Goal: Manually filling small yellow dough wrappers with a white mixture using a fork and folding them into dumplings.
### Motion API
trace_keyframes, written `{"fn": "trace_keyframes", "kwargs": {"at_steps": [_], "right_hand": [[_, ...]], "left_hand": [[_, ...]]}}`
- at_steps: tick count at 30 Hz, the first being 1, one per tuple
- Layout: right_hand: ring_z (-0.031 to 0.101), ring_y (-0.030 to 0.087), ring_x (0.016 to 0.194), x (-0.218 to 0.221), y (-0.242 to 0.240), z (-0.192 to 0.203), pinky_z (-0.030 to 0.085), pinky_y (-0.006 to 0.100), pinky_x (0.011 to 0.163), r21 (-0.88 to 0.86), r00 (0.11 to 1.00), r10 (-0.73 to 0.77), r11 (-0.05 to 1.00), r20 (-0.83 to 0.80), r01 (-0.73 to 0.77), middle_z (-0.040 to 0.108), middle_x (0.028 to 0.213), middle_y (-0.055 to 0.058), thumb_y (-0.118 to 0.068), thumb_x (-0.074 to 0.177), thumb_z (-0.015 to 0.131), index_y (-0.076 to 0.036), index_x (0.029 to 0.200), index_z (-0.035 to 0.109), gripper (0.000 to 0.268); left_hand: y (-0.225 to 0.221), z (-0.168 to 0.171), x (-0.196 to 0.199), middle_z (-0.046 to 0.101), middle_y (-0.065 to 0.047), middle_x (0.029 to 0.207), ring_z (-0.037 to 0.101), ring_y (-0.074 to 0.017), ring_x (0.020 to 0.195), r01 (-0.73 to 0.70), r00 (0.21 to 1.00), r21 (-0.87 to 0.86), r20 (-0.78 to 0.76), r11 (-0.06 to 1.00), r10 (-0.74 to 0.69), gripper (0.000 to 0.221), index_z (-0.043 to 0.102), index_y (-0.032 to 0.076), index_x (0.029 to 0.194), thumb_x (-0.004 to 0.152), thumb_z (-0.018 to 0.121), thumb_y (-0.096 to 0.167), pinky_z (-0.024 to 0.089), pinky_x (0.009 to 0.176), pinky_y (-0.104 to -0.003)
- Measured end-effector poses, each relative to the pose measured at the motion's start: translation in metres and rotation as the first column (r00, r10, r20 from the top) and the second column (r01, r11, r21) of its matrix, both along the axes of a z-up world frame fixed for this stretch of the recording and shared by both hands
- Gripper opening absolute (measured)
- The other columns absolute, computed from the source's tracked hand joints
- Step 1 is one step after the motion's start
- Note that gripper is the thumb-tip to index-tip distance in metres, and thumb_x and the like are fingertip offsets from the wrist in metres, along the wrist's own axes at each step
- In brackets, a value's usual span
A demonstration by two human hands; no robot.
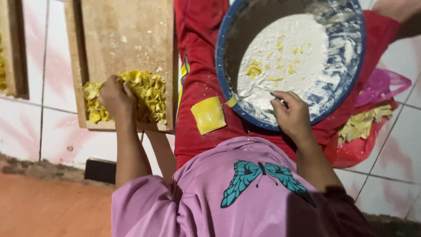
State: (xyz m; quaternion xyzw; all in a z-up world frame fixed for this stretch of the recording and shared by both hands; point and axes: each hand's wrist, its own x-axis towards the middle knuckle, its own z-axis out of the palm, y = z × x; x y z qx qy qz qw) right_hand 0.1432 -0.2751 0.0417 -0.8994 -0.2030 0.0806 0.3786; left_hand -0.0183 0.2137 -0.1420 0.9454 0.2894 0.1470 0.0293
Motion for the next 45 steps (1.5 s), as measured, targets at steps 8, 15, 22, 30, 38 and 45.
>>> {"fn": "trace_keyframes", "kwargs": {"at_steps": [8, 15, 22, 30, 38, 45], "right_hand": [[0.072, 0.035, 0.088, 0.006, -0.034, -0.052, 0.058, 0.047, 0.076, -0.571, 0.993, 0.081, 0.813, -0.081, -0.113, 0.068, 0.094, 0.008, -0.015, 0.098, 0.064, -0.017, 0.110, 0.078, 0.019], [0.071, 0.040, 0.076, 0.008, -0.025, -0.085, 0.058, 0.053, 0.068, -0.609, 0.973, 0.178, 0.759, -0.144, -0.229, 0.063, 0.085, 0.013, 0.000, 0.085, 0.067, -0.005, 0.092, 0.078, 0.014], [0.070, 0.037, 0.074, 0.013, -0.037, -0.063, 0.058, 0.051, 0.066, -0.663, 0.957, 0.148, 0.694, -0.251, -0.281, 0.059, 0.083, 0.013, -0.003, 0.091, 0.060, -0.003, 0.089, 0.074, 0.014], [0.074, 0.043, 0.091, 0.026, -0.047, -0.116, 0.058, 0.050, 0.079, -0.451, 0.807, -0.050, 0.849, -0.589, -0.277, 0.077, 0.088, 0.020, -0.012, 0.094, 0.064, -0.008, 0.095, 0.082, 0.019], [0.070, 0.026, 0.095, 0.016, -0.013, -0.011, 0.055, 0.044, 0.088, -0.009, 0.831, 0.009, 1.000, -0.557, -0.017, 0.078, 0.097, 0.021, -0.006, 0.092, 0.069, -0.002, 0.110, 0.077, 0.020], [0.071, 0.021, 0.080, -0.015, 0.035, -0.002, 0.057, 0.031, 0.073, 0.355, 0.998, -0.004, 0.935, -0.068, 0.028, 0.075, 0.094, 0.009, 0.003, 0.090, 0.073, -0.005, 0.107, 0.081, 0.020]], "left_hand": [[-0.156, 0.138, 0.028, 0.065, -0.011, 0.086, 0.065, -0.0343, 0.081, 0.678, 0.734, -0.382, 0.408, 0.629, -0.543, 0.014, 0.069, 0.009, 0.099, 0.087, 0.072, 0.004, 0.052, 0.079, -0.042], [-0.222, 0.132, 0.015, 0.064, -0.004, 0.094, 0.065, -0.0226, 0.081, 0.752, 0.658, -0.209, 0.178, 0.625, -0.732, 0.006, 0.070, 0.015, 0.099, 0.094, 0.068, 0.017, 0.053, 0.067, -0.033], [-0.208, 0.162, 0.032, 0.069, -0.013, 0.112, 0.069, -0.0323, 0.101, 0.684, 0.724, -0.460, 0.334, 0.566, -0.603, 0.007, 0.068, 0.007, 0.098, 0.094, 0.072, 0.010, 0.057, 0.088, -0.040], [-0.183, 0.162, 0.036, 0.071, -0.005, 0.122, 0.069, -0.0210, 0.106, 0.205, 0.880, -0.844, -0.064, -0.496, 0.471, 0.028, 0.059, 0.018, 0.125, 0.103, 0.055, 0.034, 0.059, 0.090, -0.044], [-0.213, 0.156, 0.064, 0.068, 0.011, 0.077, 0.064, -0.0067, 0.073, 0.275, 0.818, -0.791, -0.106, -0.547, 0.565, 0.015, 0.066, 0.023, 0.105, 0.093, 0.075, 0.028, 0.056, 0.093, -0.049], [-0.266, 0.127, 0.092, 0.075, -0.017, 0.117, 0.074, -0.0321, 0.106, 0.240, 0.846, -0.665, -0.213, -0.707, 0.488, 0.033, 0.065, 0.010, 0.125, 0.099, 0.065, 0.029, 0.058, 0.095, -0.059]]}}
